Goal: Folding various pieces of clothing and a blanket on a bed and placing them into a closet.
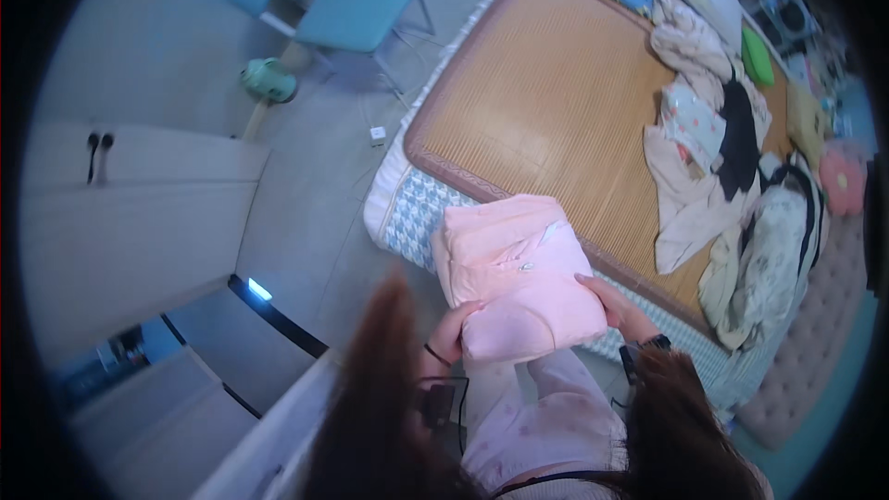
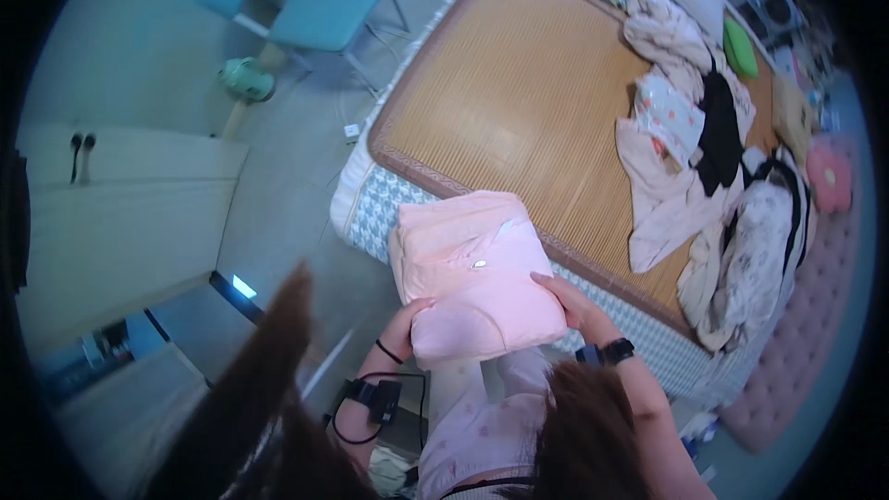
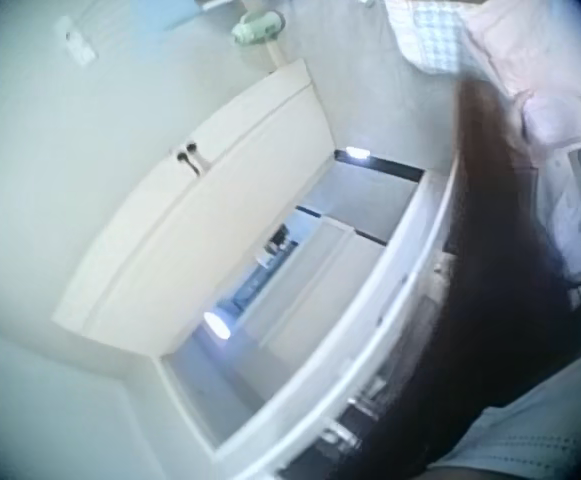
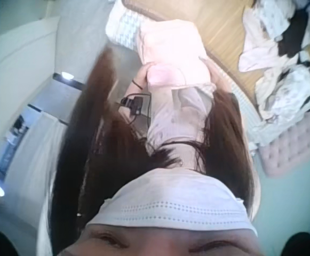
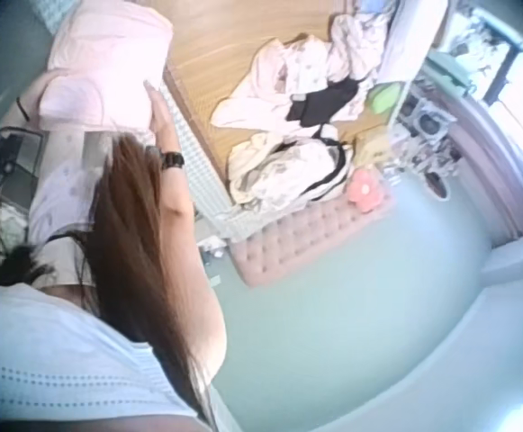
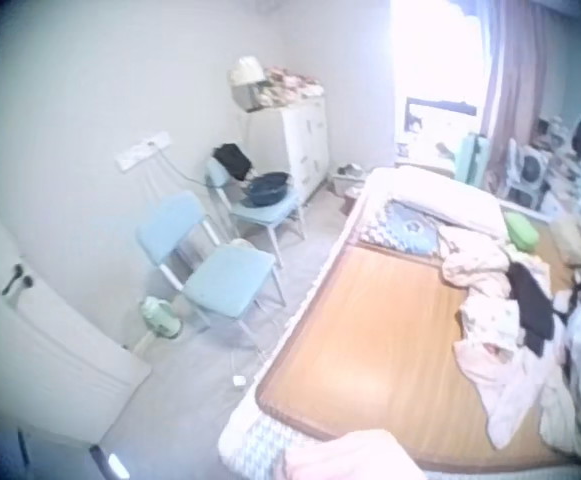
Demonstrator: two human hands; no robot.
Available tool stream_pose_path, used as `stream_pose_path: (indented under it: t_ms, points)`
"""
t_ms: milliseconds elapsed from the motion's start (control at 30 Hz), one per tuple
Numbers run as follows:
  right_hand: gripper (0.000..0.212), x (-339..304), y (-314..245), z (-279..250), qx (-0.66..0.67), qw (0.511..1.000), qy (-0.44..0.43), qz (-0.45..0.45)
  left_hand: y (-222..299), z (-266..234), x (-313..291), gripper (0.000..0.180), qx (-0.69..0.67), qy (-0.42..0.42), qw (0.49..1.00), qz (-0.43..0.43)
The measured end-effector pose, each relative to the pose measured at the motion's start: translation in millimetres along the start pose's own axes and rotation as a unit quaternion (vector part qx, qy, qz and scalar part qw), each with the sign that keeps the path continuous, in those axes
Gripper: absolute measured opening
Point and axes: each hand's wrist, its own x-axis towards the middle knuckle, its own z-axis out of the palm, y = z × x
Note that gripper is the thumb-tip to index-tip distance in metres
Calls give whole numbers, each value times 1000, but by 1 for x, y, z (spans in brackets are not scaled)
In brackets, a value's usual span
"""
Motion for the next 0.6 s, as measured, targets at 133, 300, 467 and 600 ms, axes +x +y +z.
stream_pose_path:
  t_ms: [133,300,467,600]
  points:
    - [58,-135,31,50,-84,993,-80,10,-105,6,-132,33,-30,26,994,102]
    - [68,-287,109,127,-263,954,-140,-41,-255,40,-332,37,-160,67,962,212]
    - [82,-404,210,207,-412,866,-272,-81,-420,61,-484,44,-216,173,860,428]
    - [91,-473,281,221,-490,776,-389,-82,-558,123,-562,43,-132,329,717,600]
